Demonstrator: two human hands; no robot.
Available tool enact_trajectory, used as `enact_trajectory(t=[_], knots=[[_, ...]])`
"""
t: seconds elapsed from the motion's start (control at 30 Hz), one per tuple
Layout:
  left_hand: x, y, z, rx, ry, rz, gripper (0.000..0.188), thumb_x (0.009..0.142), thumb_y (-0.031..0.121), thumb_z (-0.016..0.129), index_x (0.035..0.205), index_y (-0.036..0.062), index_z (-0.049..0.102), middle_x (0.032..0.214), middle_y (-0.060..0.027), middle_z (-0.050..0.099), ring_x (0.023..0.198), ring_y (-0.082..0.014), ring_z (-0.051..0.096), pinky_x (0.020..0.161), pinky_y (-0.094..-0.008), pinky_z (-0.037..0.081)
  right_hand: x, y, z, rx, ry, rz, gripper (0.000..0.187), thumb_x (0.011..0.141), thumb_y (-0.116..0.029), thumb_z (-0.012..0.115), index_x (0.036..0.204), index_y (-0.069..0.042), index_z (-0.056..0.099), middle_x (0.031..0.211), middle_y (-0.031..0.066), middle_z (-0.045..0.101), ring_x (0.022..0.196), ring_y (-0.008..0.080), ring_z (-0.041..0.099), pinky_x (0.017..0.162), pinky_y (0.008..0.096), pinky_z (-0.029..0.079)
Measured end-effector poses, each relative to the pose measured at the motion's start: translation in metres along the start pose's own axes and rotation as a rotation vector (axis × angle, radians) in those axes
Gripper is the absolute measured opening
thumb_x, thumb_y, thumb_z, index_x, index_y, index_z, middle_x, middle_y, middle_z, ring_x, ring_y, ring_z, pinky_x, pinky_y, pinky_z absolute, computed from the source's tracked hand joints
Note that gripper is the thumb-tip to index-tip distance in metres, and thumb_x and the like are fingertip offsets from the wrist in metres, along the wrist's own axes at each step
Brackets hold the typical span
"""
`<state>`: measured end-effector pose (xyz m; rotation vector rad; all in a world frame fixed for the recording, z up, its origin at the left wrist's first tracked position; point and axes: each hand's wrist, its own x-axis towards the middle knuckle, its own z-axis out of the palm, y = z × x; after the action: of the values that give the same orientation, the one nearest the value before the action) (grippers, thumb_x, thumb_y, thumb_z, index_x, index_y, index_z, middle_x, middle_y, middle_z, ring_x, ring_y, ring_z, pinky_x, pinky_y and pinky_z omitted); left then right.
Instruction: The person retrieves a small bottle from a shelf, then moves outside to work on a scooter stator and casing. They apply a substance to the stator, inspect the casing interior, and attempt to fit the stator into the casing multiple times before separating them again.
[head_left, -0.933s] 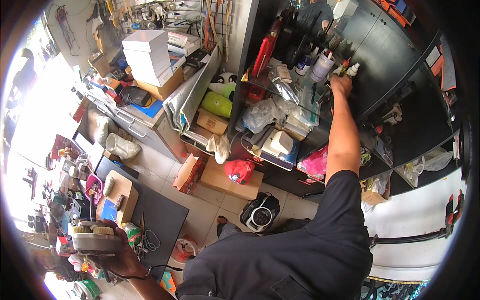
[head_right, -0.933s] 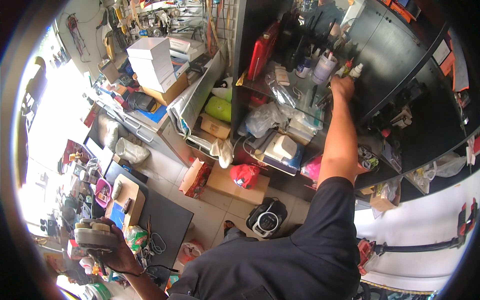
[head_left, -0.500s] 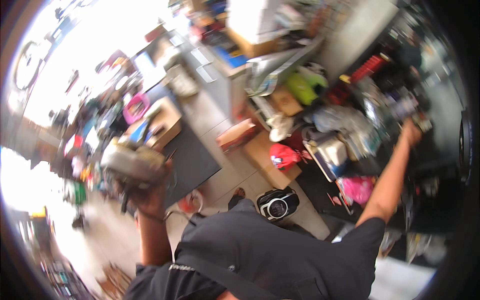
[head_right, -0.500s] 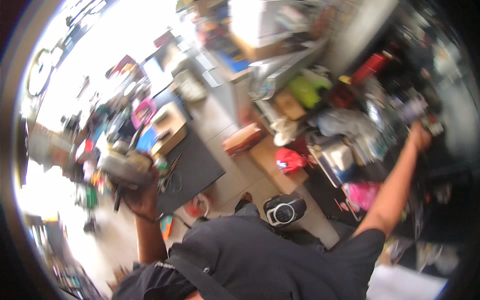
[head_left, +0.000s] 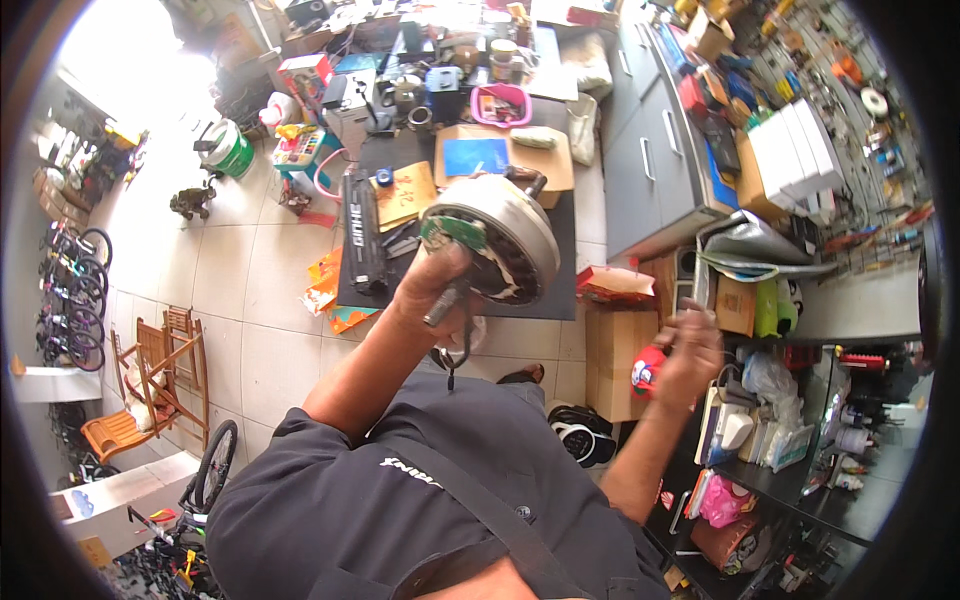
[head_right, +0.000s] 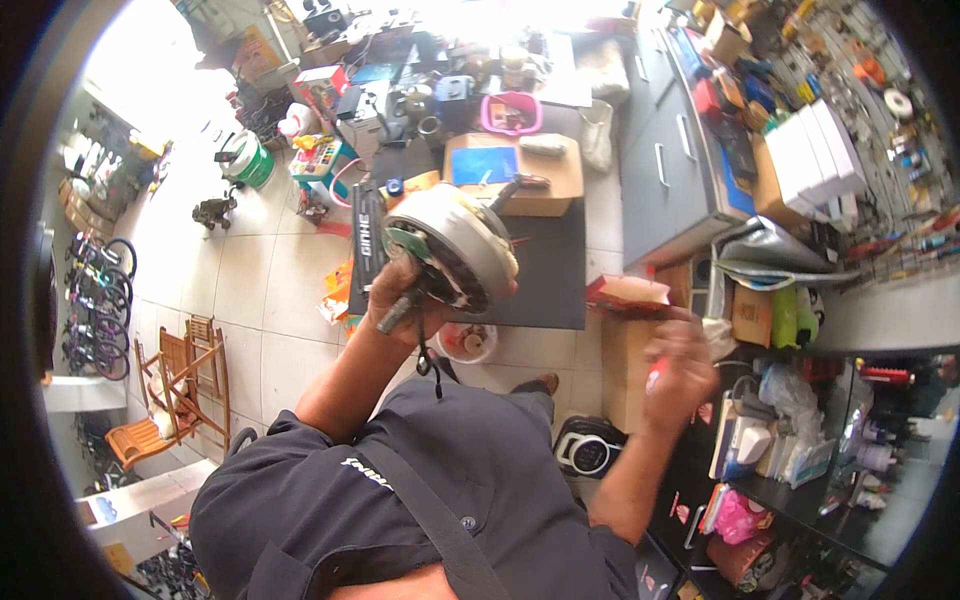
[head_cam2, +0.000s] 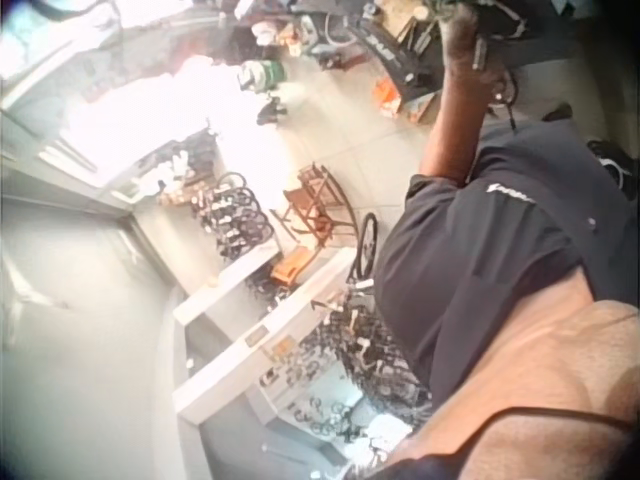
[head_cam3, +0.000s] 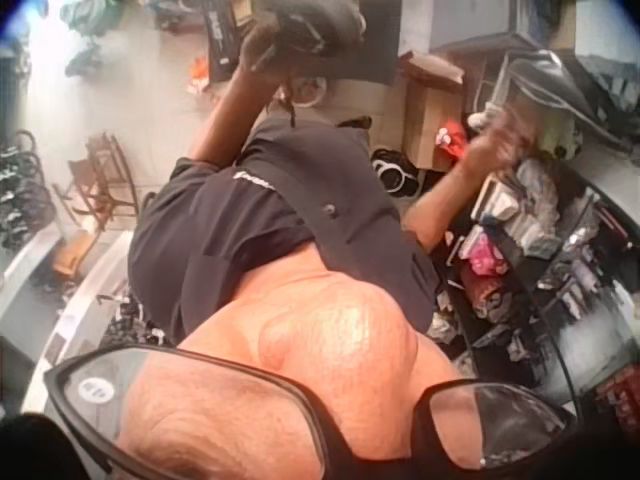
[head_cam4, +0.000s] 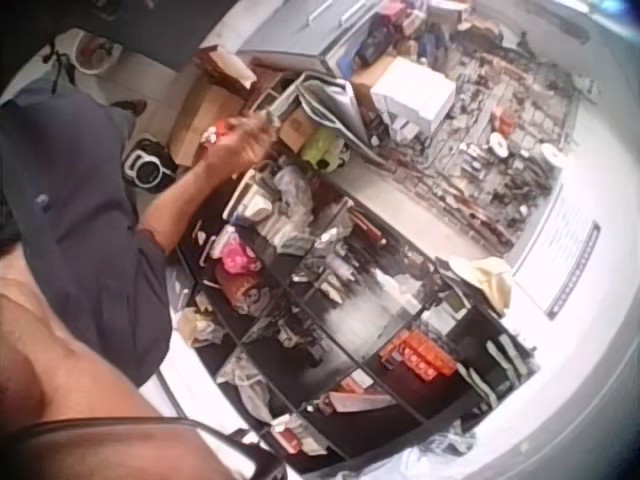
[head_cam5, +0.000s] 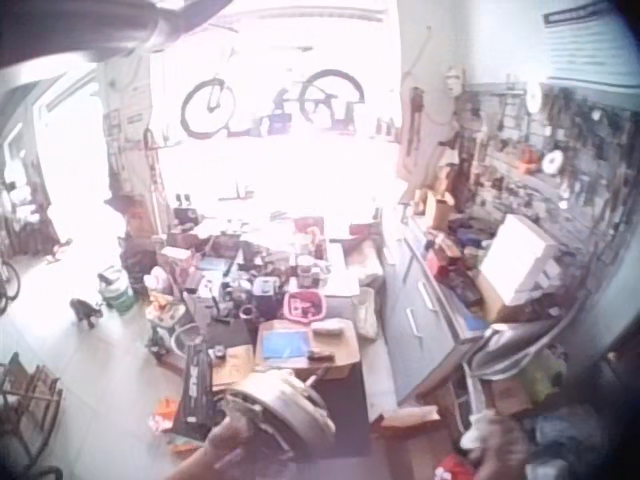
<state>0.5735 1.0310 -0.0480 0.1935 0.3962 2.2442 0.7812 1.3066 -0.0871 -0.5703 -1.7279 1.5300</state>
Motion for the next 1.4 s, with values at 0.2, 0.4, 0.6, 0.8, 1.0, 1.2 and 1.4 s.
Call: enact_trajectory(t=[0.2, 0.4, 0.6, 0.8, 1.0, 1.2, 1.4], knots=[[-0.049, 0.097, -0.046, 0.286, 0.083, 0.235, 0.101, 0.075, 0.006, 0.090, 0.161, 0.0061, 0.037, 0.143, -0.0160, 0.060, 0.128, -0.0297, 0.065, 0.111, -0.0452, 0.054, -0.044, -0.044, 0.255, 0.493, -0.397, 0.190, 0.057, 0.112, -0.043, 0.055, 0.140, 0.008, 0.060, 0.128, 0.0153, 0.068, 0.115, 0.0203, 0.064, 0.103, 0.0369, 0.051], [-0.116, 0.145, -0.089, 0.424, 0.290, 0.439, 0.103, 0.073, -0.001, 0.093, 0.161, 0.0082, 0.040, 0.135, -0.0117, 0.063, 0.124, -0.0243, 0.065, 0.108, -0.0405, 0.055, -0.078, -0.062, 0.383, 0.619, -0.546, 0.400, 0.064, 0.113, -0.049, 0.050, 0.137, 0.009, 0.059, 0.131, 0.0175, 0.066, 0.120, 0.0248, 0.064, 0.104, 0.0378, 0.051], [-0.187, 0.194, -0.103, 0.578, 0.500, 0.535, 0.100, 0.074, -0.001, 0.094, 0.160, 0.0109, 0.043, 0.136, -0.0101, 0.063, 0.123, -0.0207, 0.065, 0.106, -0.0370, 0.056, -0.128, -0.064, 0.458, 0.596, -0.678, 0.506, 0.059, 0.110, -0.046, 0.054, 0.127, 0.010, 0.064, 0.121, 0.0165, 0.069, 0.108, 0.0237, 0.067, 0.096, 0.0366, 0.054], [-0.268, 0.262, -0.135, 0.230, 0.545, 0.768, 0.099, 0.079, -0.009, 0.087, 0.162, 0.0106, 0.038, 0.140, -0.0134, 0.063, 0.124, -0.0252, 0.066, 0.106, -0.0435, 0.058, -0.190, -0.076, 0.560, 0.274, -1.015, 0.410, 0.060, 0.112, -0.045, 0.053, 0.138, 0.009, 0.060, 0.130, 0.0156, 0.068, 0.118, 0.0209, 0.063, 0.105, 0.0327, 0.048], [-0.347, 0.363, -0.189, 0.727, 0.795, 0.857, 0.101, 0.074, 0.004, 0.097, 0.159, 0.0067, 0.042, 0.137, -0.0135, 0.063, 0.123, -0.0215, 0.065, 0.105, -0.0364, 0.056, -0.276, -0.067, 0.700, 0.689, -1.062, 0.864, 0.062, 0.112, -0.045, 0.048, 0.140, 0.010, 0.055, 0.127, 0.0201, 0.067, 0.117, 0.0276, 0.067, 0.104, 0.0382, 0.052], [-0.450, 0.514, -0.217, 1.057, 0.966, 0.930, 0.100, 0.074, 0.005, 0.097, 0.157, 0.0022, 0.042, 0.133, -0.0123, 0.062, 0.121, -0.0231, 0.066, 0.101, -0.0360, 0.059, -0.376, -0.086, 0.876, 0.826, -1.218, 1.054, 0.066, 0.110, -0.054, 0.039, 0.141, 0.003, 0.053, 0.130, 0.0222, 0.066, 0.120, 0.0355, 0.066, 0.107, 0.0480, 0.053], [-0.525, 0.639, -0.238, 1.125, 1.061, 0.995, 0.104, 0.075, 0.016, 0.099, 0.157, -0.0022, 0.038, 0.138, -0.0150, 0.058, 0.126, -0.0247, 0.064, 0.105, -0.0375, 0.056, -0.455, -0.113, 1.022, 0.843, -1.328, 1.193, 0.070, 0.107, -0.059, 0.041, 0.140, 0.001, 0.054, 0.130, 0.0229, 0.067, 0.120, 0.0376, 0.066, 0.106, 0.0521, 0.053]])
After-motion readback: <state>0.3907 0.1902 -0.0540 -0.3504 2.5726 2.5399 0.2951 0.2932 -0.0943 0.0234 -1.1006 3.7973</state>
